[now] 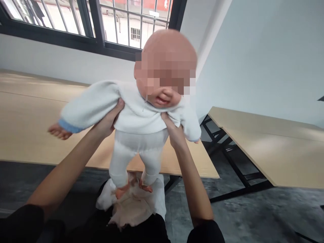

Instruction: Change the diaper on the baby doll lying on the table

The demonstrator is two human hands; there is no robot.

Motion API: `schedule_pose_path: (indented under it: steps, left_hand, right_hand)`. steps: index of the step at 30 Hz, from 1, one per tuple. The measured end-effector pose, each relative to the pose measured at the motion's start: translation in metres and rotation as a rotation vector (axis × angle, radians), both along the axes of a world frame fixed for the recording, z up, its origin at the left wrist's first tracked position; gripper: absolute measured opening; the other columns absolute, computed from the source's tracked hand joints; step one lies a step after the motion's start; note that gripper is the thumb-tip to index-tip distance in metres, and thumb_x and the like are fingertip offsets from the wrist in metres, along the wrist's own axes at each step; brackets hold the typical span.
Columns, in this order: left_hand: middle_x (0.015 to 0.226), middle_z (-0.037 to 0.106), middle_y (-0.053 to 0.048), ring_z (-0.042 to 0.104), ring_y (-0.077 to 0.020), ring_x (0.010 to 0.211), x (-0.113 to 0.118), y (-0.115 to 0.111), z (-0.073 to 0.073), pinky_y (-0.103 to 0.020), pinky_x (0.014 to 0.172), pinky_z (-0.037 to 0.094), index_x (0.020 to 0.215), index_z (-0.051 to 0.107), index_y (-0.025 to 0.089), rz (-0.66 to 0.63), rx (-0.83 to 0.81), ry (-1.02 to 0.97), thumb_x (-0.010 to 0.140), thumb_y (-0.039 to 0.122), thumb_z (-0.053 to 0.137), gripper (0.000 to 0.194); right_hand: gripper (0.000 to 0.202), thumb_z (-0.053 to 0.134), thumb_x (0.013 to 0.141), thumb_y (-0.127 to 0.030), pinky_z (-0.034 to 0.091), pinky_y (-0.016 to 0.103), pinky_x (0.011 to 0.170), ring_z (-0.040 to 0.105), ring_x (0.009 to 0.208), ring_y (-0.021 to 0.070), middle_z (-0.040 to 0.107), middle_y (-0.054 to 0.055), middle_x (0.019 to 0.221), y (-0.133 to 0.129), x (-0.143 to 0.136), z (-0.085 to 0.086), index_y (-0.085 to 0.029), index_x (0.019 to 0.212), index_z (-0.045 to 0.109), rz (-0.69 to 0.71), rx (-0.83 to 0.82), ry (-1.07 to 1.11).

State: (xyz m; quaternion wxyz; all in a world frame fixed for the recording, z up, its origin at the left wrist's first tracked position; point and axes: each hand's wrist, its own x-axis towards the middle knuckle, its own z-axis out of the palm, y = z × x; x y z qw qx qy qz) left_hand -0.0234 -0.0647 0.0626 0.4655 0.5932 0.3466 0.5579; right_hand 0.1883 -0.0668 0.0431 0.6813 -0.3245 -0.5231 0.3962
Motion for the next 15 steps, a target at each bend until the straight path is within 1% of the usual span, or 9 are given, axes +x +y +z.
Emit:
schedule_pose_path:
  steps: [1,4,8,11,13,15]
  left_hand:
    - [0.156,0.037,0.001,0.027,-0.0289,0.147,0.0,0.012,-0.003,-0.038,0.119,0.031,0.149,0.039,0.023,-0.044,0.005,-0.039,0.095,0.056,0.049,0.064]
    - [0.156,0.037,-0.001,0.031,-0.0267,0.145,-0.002,0.045,-0.019,-0.035,0.116,0.036,0.148,0.04,0.02,-0.083,-0.059,-0.077,0.097,0.053,0.046,0.061]
    - [0.155,0.037,-0.002,0.034,-0.0225,0.144,-0.009,0.081,-0.042,-0.031,0.115,0.035,0.148,0.039,0.017,-0.09,-0.114,-0.097,0.098,0.052,0.046,0.061]
    - [0.153,0.041,-0.002,0.035,-0.0196,0.143,-0.013,0.104,-0.06,-0.029,0.116,0.034,0.148,0.038,0.016,-0.087,-0.13,-0.092,0.099,0.048,0.046,0.059]
    - [0.153,0.042,-0.001,0.035,-0.0192,0.143,-0.016,0.115,-0.072,-0.028,0.116,0.033,0.148,0.038,0.017,-0.082,-0.146,-0.082,0.099,0.048,0.046,0.059]
    - [0.154,0.039,-0.001,0.035,-0.0202,0.144,-0.018,0.123,-0.083,-0.03,0.117,0.032,0.149,0.037,0.017,-0.076,-0.167,-0.074,0.098,0.048,0.048,0.061]
  right_hand:
    - [0.043,0.078,0.075,-0.041,0.031,0.039,0.12,0.043,0.137,0.0233,0.06,-0.002,0.132,0.011,0.0,-0.001,-0.026,0.113,0.067,0.01,0.011,-0.029]
    - [0.052,0.079,0.075,-0.043,0.032,0.038,0.12,0.044,0.136,0.0218,0.058,0.0,0.135,0.042,0.001,-0.01,-0.024,0.121,0.063,0.042,-0.002,-0.082]
    - [0.054,0.073,0.081,-0.043,0.031,0.034,0.118,0.042,0.136,0.0167,0.058,0.002,0.135,0.08,-0.003,-0.029,-0.019,0.127,0.056,0.086,-0.064,-0.127]
    - [0.053,0.071,0.082,-0.044,0.031,0.031,0.117,0.045,0.133,0.0146,0.056,0.001,0.138,0.102,-0.009,-0.043,-0.018,0.126,0.055,0.134,-0.11,-0.095]
    - [0.054,0.073,0.081,-0.047,0.034,0.032,0.116,0.047,0.131,0.0157,0.056,0.002,0.138,0.112,-0.013,-0.052,-0.018,0.124,0.057,0.145,-0.149,-0.064]
    - [0.057,0.074,0.079,-0.05,0.038,0.032,0.113,0.049,0.13,0.0174,0.056,0.004,0.138,0.119,-0.017,-0.06,-0.018,0.123,0.058,0.134,-0.179,-0.05]
